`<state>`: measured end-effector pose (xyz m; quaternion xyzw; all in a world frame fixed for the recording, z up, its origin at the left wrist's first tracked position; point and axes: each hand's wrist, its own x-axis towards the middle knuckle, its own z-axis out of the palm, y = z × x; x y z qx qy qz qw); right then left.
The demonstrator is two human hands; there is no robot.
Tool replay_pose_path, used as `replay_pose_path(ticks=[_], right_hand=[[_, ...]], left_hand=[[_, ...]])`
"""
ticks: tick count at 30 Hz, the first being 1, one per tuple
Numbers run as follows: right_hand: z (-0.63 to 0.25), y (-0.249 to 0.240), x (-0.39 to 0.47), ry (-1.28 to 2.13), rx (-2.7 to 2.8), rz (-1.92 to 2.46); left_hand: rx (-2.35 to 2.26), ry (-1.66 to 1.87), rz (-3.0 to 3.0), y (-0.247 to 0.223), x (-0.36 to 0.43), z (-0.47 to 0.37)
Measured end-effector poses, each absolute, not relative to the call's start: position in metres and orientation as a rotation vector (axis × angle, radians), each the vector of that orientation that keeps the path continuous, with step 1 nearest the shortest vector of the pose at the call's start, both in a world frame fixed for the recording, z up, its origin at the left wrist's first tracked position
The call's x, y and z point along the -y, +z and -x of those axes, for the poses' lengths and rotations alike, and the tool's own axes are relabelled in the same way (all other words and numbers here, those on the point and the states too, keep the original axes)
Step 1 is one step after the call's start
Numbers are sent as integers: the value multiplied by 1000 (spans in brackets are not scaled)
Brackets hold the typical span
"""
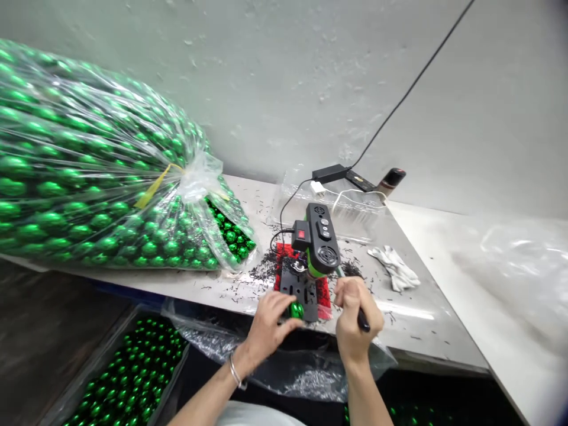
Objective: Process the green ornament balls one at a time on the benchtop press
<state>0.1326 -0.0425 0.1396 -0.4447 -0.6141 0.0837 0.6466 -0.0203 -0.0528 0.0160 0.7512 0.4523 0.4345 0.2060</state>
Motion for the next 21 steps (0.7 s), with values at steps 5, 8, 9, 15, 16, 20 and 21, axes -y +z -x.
replay_pose_path(ticks=[5, 8, 9, 15, 16, 20, 21], right_hand=[[-131, 123, 41, 139, 1347, 1001], [-131, 119, 41, 127, 1343, 1002], [-131, 119, 41, 124, 1349, 998], [-132, 118, 41, 98, 1376, 983], [-132, 118, 41, 96, 1379, 980], [-132, 116, 40, 85, 1396, 965], [-132, 115, 40, 84, 1394, 964]], left_hand=[[-1270, 1247, -2317, 10, 77, 35], [-1547, 1307, -2267, 26, 36, 53], [-1672, 1281, -2232, 33, 16, 62], [-1989, 785, -2137, 57, -72, 103], [-1971, 767, -2129, 57, -76, 106], [-1906, 836, -2055, 58, -73, 112], [-1830, 911, -1950, 60, -70, 113]])
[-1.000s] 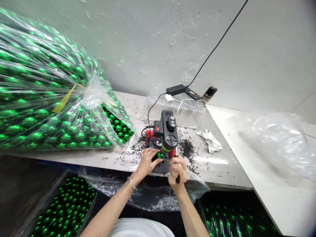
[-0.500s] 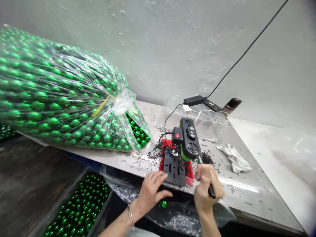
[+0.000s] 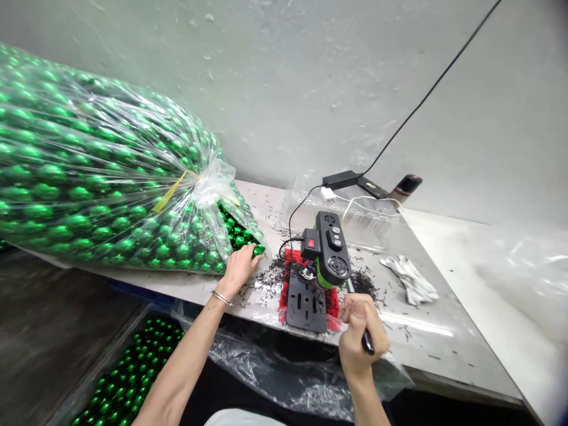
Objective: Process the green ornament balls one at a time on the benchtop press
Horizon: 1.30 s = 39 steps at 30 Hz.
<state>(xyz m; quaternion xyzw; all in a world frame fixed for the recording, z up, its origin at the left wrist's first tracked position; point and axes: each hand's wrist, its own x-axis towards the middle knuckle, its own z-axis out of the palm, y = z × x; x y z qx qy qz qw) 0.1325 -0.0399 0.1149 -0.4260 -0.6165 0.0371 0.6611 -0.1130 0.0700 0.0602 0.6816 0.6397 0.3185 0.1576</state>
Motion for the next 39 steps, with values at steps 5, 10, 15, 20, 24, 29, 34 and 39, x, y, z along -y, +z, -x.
replay_pose_path(ticks=[5, 10, 15, 20, 24, 29, 34, 39], right_hand=[[-132, 113, 39, 91, 1367, 976], [-131, 122, 39, 100, 1377, 972], [-130, 133, 38, 107, 1380, 1007], [-129, 134, 37, 68, 1389, 991], [-129, 133, 37, 42, 1409, 973], [-130, 131, 38, 33, 1420, 961], [-131, 129, 39, 31, 1439, 955], [-131, 127, 40, 34, 1453, 954]], left_hand=[[-1135, 1240, -1000, 69, -49, 104], [-956, 1177, -639, 53, -26, 70], [-1049, 1104, -648, 38, -8, 37], [-1101, 1008, -1021, 36, 1, 26], [-1193, 972, -1467, 35, 0, 21], [-1314, 895, -1920, 37, -3, 15], [-1323, 845, -2158, 34, -8, 9], [-1301, 1046, -2150, 16, -10, 6]])
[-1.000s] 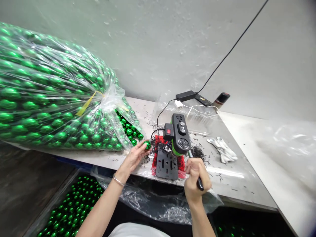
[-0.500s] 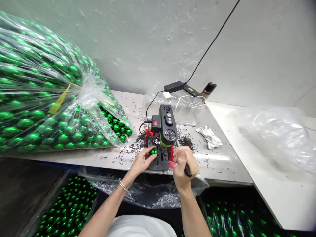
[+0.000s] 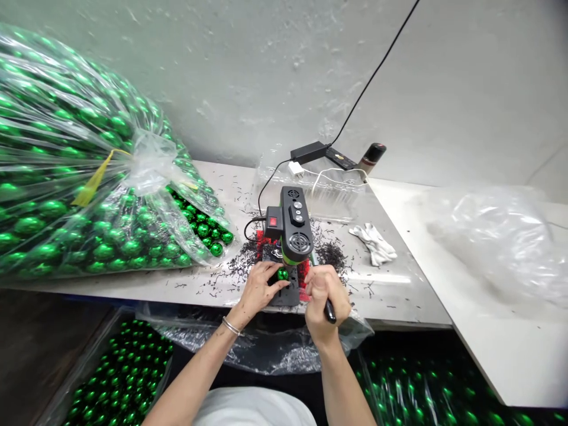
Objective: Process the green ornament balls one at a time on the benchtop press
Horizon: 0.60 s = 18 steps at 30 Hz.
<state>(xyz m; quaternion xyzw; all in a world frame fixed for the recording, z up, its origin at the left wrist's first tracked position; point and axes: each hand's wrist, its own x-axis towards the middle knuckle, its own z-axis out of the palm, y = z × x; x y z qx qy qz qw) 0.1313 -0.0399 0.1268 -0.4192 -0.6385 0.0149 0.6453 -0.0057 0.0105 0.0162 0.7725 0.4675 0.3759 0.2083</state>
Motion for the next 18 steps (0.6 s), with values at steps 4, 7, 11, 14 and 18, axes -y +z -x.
replay_pose_path(ticks=[4, 7, 11, 14, 18], right_hand=[[-132, 114, 42, 33, 1459, 938], [-134, 96, 41, -9, 1479, 931], [-138, 67, 37, -107, 1538, 909], [-137, 50, 34, -134, 1481, 884], [-135, 37, 32, -122, 1437, 887]], left_hand=[[-1266, 1157, -2129, 5, -10, 6], [-1257, 1165, -2122, 3, -9, 6], [-1267, 1166, -2106, 3, -9, 5], [-1257, 1169, -2105, 4, -9, 5], [-1264, 1161, -2103, 5, -8, 4]])
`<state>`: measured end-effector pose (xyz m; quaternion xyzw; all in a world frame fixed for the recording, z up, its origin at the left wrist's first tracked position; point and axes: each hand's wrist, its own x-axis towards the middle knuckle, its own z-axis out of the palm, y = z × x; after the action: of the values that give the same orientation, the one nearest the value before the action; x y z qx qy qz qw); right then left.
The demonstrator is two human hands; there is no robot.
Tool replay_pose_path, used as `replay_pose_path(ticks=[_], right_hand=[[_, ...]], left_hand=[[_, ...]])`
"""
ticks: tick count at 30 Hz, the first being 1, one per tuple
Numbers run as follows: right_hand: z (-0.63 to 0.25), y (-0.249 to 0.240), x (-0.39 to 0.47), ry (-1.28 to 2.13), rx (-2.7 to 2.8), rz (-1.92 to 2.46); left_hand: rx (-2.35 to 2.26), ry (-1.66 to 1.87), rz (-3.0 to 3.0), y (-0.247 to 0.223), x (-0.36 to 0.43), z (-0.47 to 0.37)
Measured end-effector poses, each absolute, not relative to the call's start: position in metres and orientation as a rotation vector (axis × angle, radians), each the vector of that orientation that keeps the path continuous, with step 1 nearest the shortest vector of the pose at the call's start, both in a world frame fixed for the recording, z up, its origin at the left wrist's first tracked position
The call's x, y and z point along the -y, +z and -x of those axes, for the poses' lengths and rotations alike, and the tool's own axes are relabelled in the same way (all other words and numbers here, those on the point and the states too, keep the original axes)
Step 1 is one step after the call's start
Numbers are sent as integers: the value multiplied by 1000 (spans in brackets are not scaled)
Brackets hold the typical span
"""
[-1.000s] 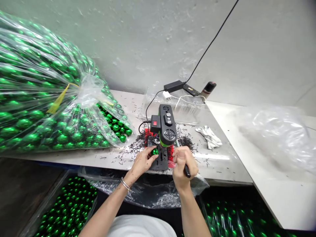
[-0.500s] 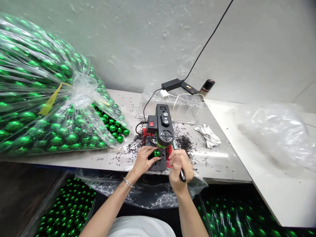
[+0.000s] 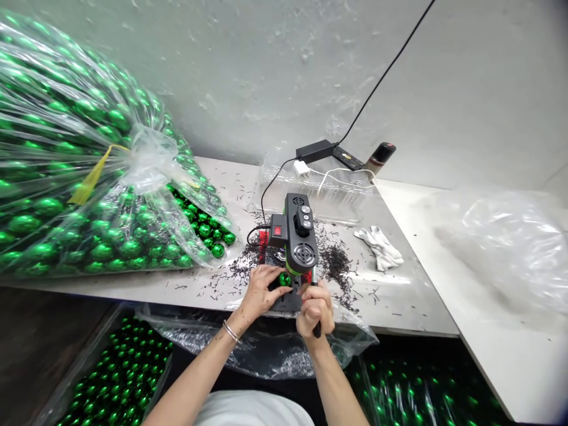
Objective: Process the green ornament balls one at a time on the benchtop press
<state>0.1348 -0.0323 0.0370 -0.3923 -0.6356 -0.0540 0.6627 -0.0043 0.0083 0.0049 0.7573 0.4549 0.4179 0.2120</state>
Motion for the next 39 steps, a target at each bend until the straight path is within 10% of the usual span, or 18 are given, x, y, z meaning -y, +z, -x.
replay_pose_path(ticks=[24, 39], right_hand=[[-132, 127, 40, 130, 1400, 954], [-131, 118, 39, 74, 1407, 931]], left_hand=[[-1162, 1238, -2228, -2, 93, 27], [-1938, 1061, -2044, 56, -109, 95]])
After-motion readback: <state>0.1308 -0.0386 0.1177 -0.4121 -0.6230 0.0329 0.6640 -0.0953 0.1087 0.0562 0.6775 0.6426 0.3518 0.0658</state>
